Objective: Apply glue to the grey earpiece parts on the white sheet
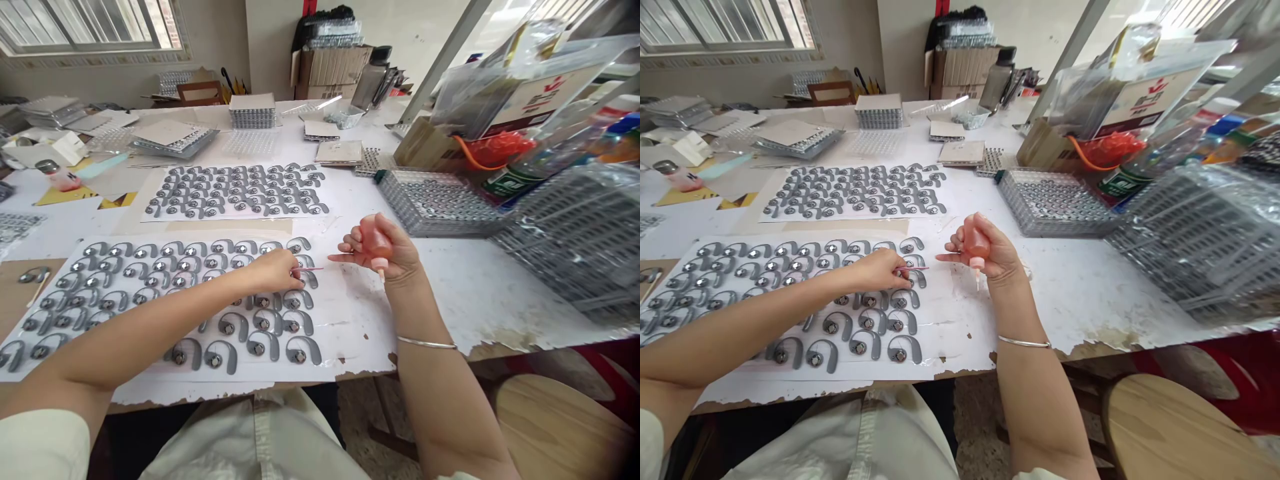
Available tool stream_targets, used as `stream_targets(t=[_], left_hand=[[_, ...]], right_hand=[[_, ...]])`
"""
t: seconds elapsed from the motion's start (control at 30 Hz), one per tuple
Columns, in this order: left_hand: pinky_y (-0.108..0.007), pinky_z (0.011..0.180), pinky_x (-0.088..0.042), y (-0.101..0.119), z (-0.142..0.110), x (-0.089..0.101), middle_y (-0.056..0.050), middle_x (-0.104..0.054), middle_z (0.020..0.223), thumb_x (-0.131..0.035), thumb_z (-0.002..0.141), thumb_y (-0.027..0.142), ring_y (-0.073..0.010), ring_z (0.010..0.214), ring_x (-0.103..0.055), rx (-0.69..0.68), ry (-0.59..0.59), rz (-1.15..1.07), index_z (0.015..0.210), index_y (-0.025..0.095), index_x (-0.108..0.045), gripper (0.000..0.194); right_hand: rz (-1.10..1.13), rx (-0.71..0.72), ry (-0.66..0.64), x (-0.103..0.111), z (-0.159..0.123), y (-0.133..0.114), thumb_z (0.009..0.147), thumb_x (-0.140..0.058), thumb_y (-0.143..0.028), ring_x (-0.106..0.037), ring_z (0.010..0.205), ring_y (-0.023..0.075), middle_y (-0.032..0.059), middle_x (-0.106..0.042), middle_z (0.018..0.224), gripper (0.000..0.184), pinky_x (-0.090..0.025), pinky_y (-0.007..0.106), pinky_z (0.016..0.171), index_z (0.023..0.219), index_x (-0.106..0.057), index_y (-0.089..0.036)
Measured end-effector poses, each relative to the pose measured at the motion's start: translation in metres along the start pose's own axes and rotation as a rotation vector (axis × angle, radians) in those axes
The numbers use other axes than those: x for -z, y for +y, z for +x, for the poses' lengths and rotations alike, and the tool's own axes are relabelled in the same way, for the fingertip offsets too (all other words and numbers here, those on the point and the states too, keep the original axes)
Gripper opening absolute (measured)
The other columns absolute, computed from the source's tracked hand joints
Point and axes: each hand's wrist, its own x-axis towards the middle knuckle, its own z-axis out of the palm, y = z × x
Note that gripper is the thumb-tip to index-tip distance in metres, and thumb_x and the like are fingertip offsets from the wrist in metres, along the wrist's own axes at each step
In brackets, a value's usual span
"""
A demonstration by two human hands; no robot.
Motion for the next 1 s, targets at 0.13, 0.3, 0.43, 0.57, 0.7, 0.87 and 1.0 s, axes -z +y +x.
stream_targets(t=[0.13, 0.3, 0.43, 0.57, 0.7, 0.87, 1.0], left_hand=[[-0.023, 0.061, -0.042, 0.001, 0.003, 0.011, -0.002, -0.066, 0.073, -0.064, 0.080, 0.035, -0.0159, 0.067, -0.060, 0.018, 0.165, 0.122, 0.087, 0.020, -0.072, 0.019], [-0.025, 0.068, -0.045, -0.003, 0.011, 0.008, -0.005, -0.069, 0.087, -0.068, 0.078, 0.038, -0.0206, 0.081, -0.063, 0.004, 0.183, 0.183, 0.096, 0.021, -0.072, 0.025], [-0.026, 0.066, -0.045, -0.005, 0.015, 0.000, -0.008, -0.069, 0.094, -0.067, 0.077, 0.039, -0.0230, 0.084, -0.064, -0.011, 0.171, 0.231, 0.098, 0.020, -0.071, 0.028], [-0.027, 0.066, -0.044, -0.006, 0.016, 0.002, -0.008, -0.069, 0.092, -0.063, 0.079, 0.034, -0.0233, 0.084, -0.064, -0.027, 0.165, 0.256, 0.099, 0.020, -0.071, 0.025], [-0.026, 0.062, -0.043, -0.008, 0.017, 0.010, -0.005, -0.069, 0.086, -0.066, 0.076, 0.035, -0.0203, 0.075, -0.063, -0.054, 0.126, 0.241, 0.096, 0.022, -0.073, 0.025], [-0.026, 0.075, -0.046, -0.009, 0.024, 0.015, -0.006, -0.069, 0.096, -0.059, 0.086, 0.040, -0.0208, 0.090, -0.063, -0.028, 0.228, 0.225, 0.106, 0.020, -0.070, 0.030], [-0.027, 0.081, -0.047, -0.010, 0.035, 0.012, -0.007, -0.069, 0.099, -0.064, 0.083, 0.039, -0.0227, 0.096, -0.062, 0.010, 0.274, 0.230, 0.105, 0.020, -0.069, 0.030]], right_hand=[[-0.001, 0.005, 0.007, 0.002, -0.002, -0.003, 0.070, -0.070, -0.059, -0.059, 0.069, 0.0167, -0.0009, -0.053, 0.062, 0.043, -0.055, 0.052, 0.090, 0.065, -0.055, -0.018], [-0.028, 0.030, 0.061, 0.000, -0.004, -0.005, 0.073, -0.064, -0.061, -0.055, 0.067, 0.0160, -0.0011, -0.051, 0.062, 0.043, -0.049, 0.056, 0.097, 0.064, -0.053, -0.020], [-0.027, 0.027, 0.078, -0.001, -0.004, -0.006, 0.072, -0.066, -0.061, -0.054, 0.067, 0.0162, -0.0010, -0.050, 0.061, 0.043, -0.049, 0.057, 0.097, 0.063, -0.052, -0.021], [-0.010, 0.030, 0.095, -0.001, -0.004, -0.006, 0.070, -0.069, -0.058, -0.054, 0.069, 0.0165, -0.0006, -0.051, 0.063, 0.042, -0.050, 0.057, 0.096, 0.063, -0.051, -0.021], [-0.012, 0.056, 0.144, -0.002, -0.004, -0.006, 0.075, -0.064, -0.056, -0.053, 0.069, 0.0180, 0.0000, -0.052, 0.064, 0.038, -0.048, 0.059, 0.098, 0.063, -0.050, -0.023], [0.005, 0.058, 0.168, -0.003, -0.004, -0.006, 0.076, -0.063, -0.056, -0.052, 0.067, 0.0174, -0.0009, -0.051, 0.063, 0.038, -0.046, 0.059, 0.101, 0.062, -0.048, -0.024], [0.009, 0.066, 0.173, -0.004, -0.004, -0.007, 0.074, -0.065, -0.055, -0.051, 0.066, 0.0175, -0.0012, -0.051, 0.060, 0.040, -0.047, 0.061, 0.098, 0.060, -0.045, -0.023]])
